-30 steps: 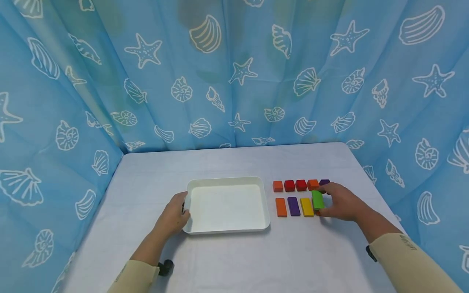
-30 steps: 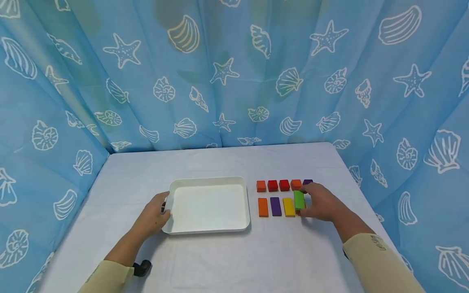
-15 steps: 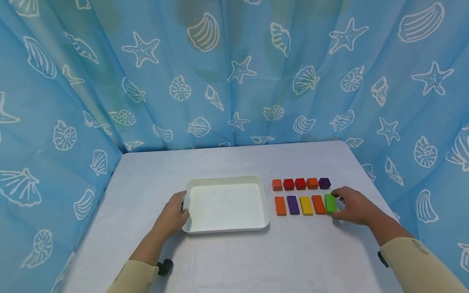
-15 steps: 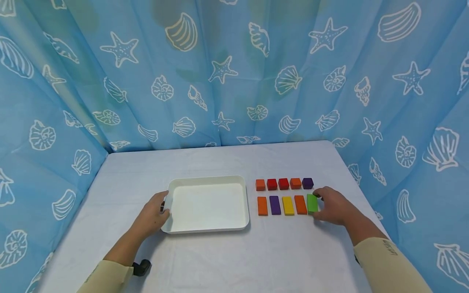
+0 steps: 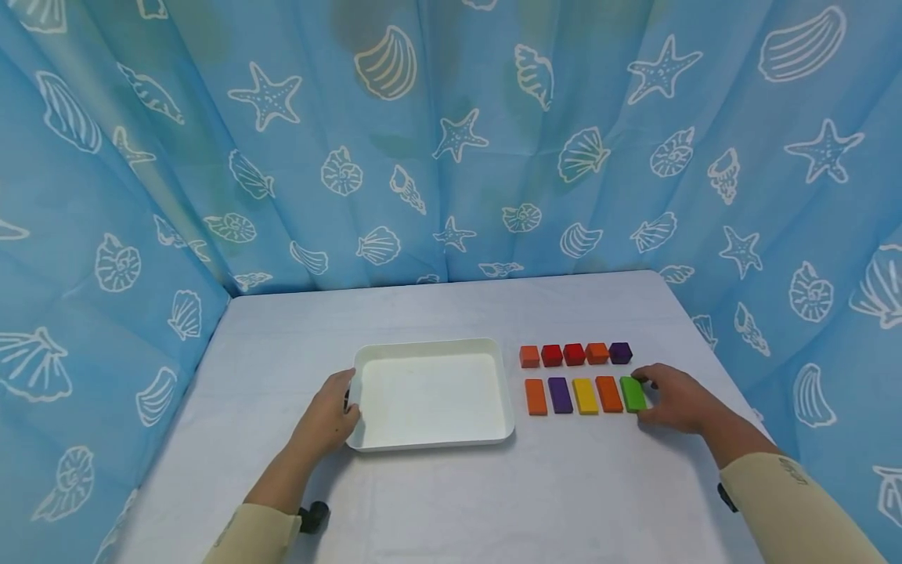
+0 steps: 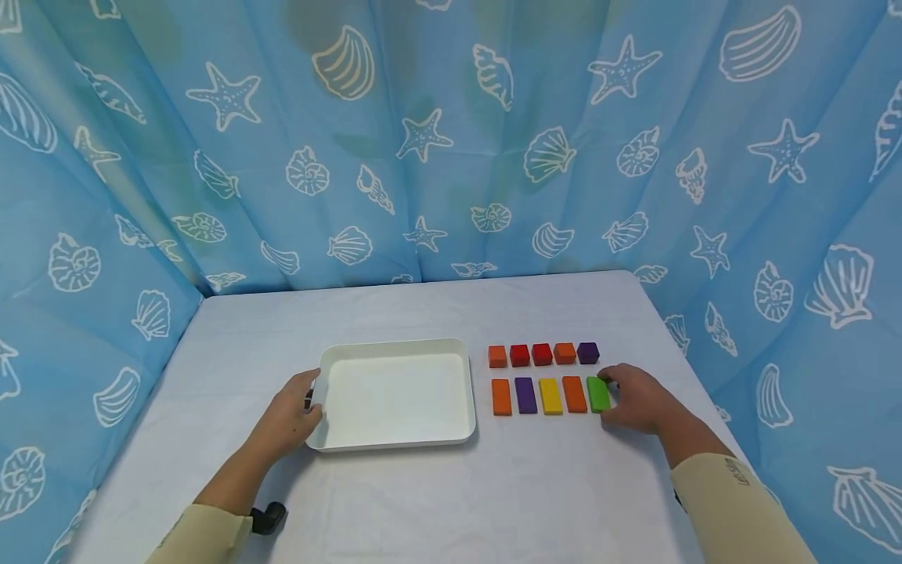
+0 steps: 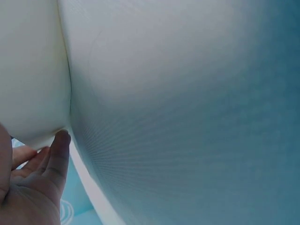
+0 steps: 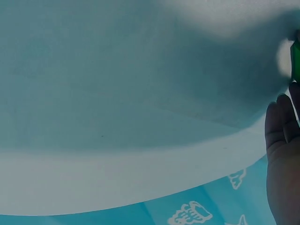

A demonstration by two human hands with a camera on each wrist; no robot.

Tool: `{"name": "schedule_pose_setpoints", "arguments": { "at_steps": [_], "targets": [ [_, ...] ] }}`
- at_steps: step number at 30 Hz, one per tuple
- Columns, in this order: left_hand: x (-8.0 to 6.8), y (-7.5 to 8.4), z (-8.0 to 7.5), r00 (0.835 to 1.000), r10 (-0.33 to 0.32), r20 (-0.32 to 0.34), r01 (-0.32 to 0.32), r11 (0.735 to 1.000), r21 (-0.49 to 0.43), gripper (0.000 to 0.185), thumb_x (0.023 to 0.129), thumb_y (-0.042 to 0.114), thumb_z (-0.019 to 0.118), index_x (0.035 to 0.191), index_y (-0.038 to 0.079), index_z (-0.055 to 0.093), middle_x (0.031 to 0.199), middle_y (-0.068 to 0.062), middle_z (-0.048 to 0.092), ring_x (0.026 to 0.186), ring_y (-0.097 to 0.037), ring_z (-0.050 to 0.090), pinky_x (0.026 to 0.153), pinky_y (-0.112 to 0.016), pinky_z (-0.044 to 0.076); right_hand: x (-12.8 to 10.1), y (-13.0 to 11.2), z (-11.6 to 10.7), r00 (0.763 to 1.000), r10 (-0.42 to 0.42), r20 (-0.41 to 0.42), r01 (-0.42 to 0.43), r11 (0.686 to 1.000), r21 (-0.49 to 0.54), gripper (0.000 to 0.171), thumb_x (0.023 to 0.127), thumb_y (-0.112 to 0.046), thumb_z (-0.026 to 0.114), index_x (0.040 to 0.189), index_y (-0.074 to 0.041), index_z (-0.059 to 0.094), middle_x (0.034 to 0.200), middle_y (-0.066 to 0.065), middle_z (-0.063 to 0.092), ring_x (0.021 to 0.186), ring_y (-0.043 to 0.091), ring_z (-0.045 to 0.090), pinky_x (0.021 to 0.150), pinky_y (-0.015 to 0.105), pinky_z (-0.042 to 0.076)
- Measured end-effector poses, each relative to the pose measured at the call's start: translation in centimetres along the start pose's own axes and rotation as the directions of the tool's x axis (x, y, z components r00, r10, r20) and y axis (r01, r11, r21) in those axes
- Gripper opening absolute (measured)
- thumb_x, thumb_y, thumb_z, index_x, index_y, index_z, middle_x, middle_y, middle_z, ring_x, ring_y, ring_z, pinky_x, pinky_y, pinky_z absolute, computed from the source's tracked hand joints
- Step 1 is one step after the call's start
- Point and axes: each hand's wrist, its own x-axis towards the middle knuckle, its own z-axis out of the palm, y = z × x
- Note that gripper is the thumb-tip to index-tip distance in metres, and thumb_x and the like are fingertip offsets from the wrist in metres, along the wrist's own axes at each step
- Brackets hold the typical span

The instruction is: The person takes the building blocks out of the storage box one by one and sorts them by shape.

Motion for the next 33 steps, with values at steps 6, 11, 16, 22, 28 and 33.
{"name": "schedule_pose_setpoints", "arguments": {
  "at_steps": [6, 11, 16, 22, 28, 33],
  "targets": [
    [-0.06, -0.11, 0.05, 1.000, 0.000, 0.007, 0.000, 1.000, -0.011, 0.067, 0.102, 0.005, 0.063, 0.162, -0.005, 0.035, 0.165, -0.027, 0.038, 0.152, -0.045, 0.037, 0.123, -0.059, 0.032, 0.10, -0.23, -0.15, 1.000, 0.004, 0.006, -0.004, 1.000, -0.008, 0.081, 0.081, -0.022, 0.093, 0.147, 0.006, 0.055, 0.139, 0.032, 0.057, 0.127, 0.054, 0.051, 0.107, 0.073, 0.046],
    [-0.09, -0.11, 0.10, 1.000, 0.011, 0.001, -0.011, 1.000, -0.011, 0.066, 0.102, 0.005, 0.063, 0.161, -0.006, 0.036, 0.164, -0.027, 0.038, 0.151, -0.045, 0.038, 0.123, -0.059, 0.033, 0.01, -0.26, -0.32, 1.000, 0.008, 0.012, -0.008, 1.000, -0.002, 0.082, 0.080, -0.023, 0.093, 0.147, 0.006, 0.055, 0.139, 0.032, 0.057, 0.127, 0.054, 0.050, 0.107, 0.074, 0.045],
    [-0.15, -0.12, -0.02, 1.000, 0.028, -0.011, -0.028, 1.000, -0.012, 0.065, 0.102, 0.003, 0.062, 0.161, -0.007, 0.036, 0.163, -0.028, 0.039, 0.150, -0.046, 0.039, 0.122, -0.059, 0.034, -0.03, -0.26, -0.40, 1.000, -0.008, 0.004, 0.008, 1.000, -0.003, 0.082, 0.080, -0.023, 0.094, 0.146, 0.005, 0.056, 0.138, 0.032, 0.057, 0.127, 0.055, 0.050, 0.107, 0.075, 0.045],
    [-0.20, -0.02, -0.08, 1.000, 0.026, -0.013, -0.026, 1.000, -0.015, 0.065, 0.102, 0.003, 0.062, 0.160, -0.007, 0.037, 0.163, -0.028, 0.040, 0.150, -0.046, 0.039, 0.122, -0.059, 0.034, -0.06, -0.22, -0.42, 1.000, -0.011, 0.007, 0.011, 1.000, -0.009, 0.082, 0.080, -0.023, 0.094, 0.147, 0.005, 0.056, 0.139, 0.032, 0.057, 0.128, 0.055, 0.049, 0.107, 0.075, 0.045],
    [-0.19, 0.06, -0.07, 1.000, 0.017, -0.014, -0.017, 1.000, -0.019, 0.065, 0.102, 0.003, 0.062, 0.161, -0.007, 0.036, 0.163, -0.027, 0.040, 0.150, -0.046, 0.039, 0.123, -0.059, 0.033, -0.22, -0.24, -0.49, 1.000, -0.007, 0.010, 0.007, 1.000, 0.001, 0.081, 0.081, -0.023, 0.093, 0.148, 0.005, 0.055, 0.140, 0.033, 0.056, 0.128, 0.056, 0.049, 0.107, 0.075, 0.044],
    [-0.22, 0.04, -0.12, 1.000, 0.019, -0.015, -0.019, 1.000, -0.014, 0.065, 0.102, 0.003, 0.062, 0.161, -0.007, 0.036, 0.163, -0.028, 0.040, 0.150, -0.046, 0.039, 0.122, -0.059, 0.033, -0.16, -0.08, -0.25, 1.000, -0.003, 0.014, 0.003, 1.000, 0.008, 0.082, 0.082, -0.023, 0.093, 0.149, 0.004, 0.054, 0.141, 0.033, 0.055, 0.129, 0.056, 0.048, 0.107, 0.075, 0.045]
  ]
}}
